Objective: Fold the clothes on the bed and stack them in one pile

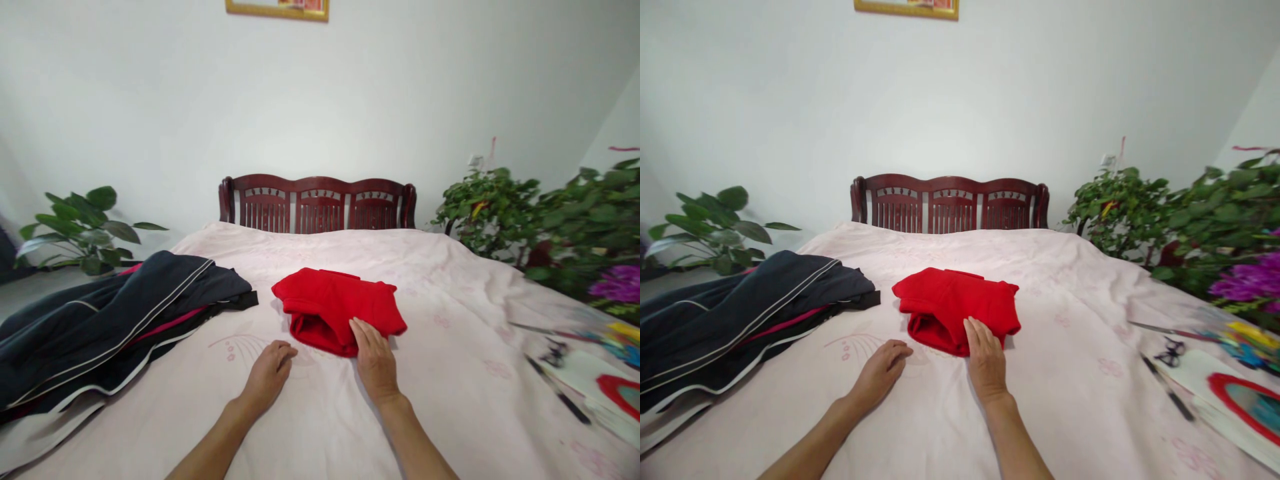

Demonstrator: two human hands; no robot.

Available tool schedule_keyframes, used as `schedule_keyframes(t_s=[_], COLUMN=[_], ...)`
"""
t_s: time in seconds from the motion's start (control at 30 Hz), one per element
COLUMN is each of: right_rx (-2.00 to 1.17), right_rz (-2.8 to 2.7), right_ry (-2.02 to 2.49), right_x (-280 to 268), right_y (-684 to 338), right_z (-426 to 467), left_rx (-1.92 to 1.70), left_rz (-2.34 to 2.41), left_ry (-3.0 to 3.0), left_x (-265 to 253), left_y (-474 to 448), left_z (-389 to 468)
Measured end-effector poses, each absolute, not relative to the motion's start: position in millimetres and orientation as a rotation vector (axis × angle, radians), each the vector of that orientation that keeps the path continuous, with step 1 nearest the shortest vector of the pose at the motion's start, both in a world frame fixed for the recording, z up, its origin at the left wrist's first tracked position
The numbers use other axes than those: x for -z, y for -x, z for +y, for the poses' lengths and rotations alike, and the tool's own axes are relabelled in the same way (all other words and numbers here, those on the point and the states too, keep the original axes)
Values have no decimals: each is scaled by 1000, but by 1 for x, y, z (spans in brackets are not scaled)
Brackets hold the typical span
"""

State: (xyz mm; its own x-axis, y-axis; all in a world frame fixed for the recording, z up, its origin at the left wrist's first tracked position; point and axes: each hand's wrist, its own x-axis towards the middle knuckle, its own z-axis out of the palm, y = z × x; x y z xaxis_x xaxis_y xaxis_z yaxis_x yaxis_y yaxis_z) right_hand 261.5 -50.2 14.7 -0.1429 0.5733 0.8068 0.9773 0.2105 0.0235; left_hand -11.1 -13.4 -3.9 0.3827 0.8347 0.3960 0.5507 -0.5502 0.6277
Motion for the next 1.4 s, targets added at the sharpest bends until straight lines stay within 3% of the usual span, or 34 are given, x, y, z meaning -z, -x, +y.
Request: schedule_keyframes(t_s=[0.43,0.7,0.9,1.07,1.23,1.4], right_rx=[785,626,580,531,338,135], right_rz=[-1612,-1757,-1714,-1731,-1807,-2033], right_ry=[1530,1633,1625,1625,1597,1604], right_x=[-44,-28,-27,-46,-73,-87], right_y=[-289,-305,-296,-285,-262,-248], right_z=[-44,-53,-61,-69,-50,-22], left_rx=[-965,-1008,-1309,-1517,-1245,-862], left_rz=[1198,1169,1168,1158,1076,1057], left_ry=[-2246,-2216,-1944,-1943,-2361,-2553], left_x=[3,4,3,-30,-80,-97], left_y=[12,11,10,6,-23,-51], left_z=[-15,-14,-14,6,41,58])
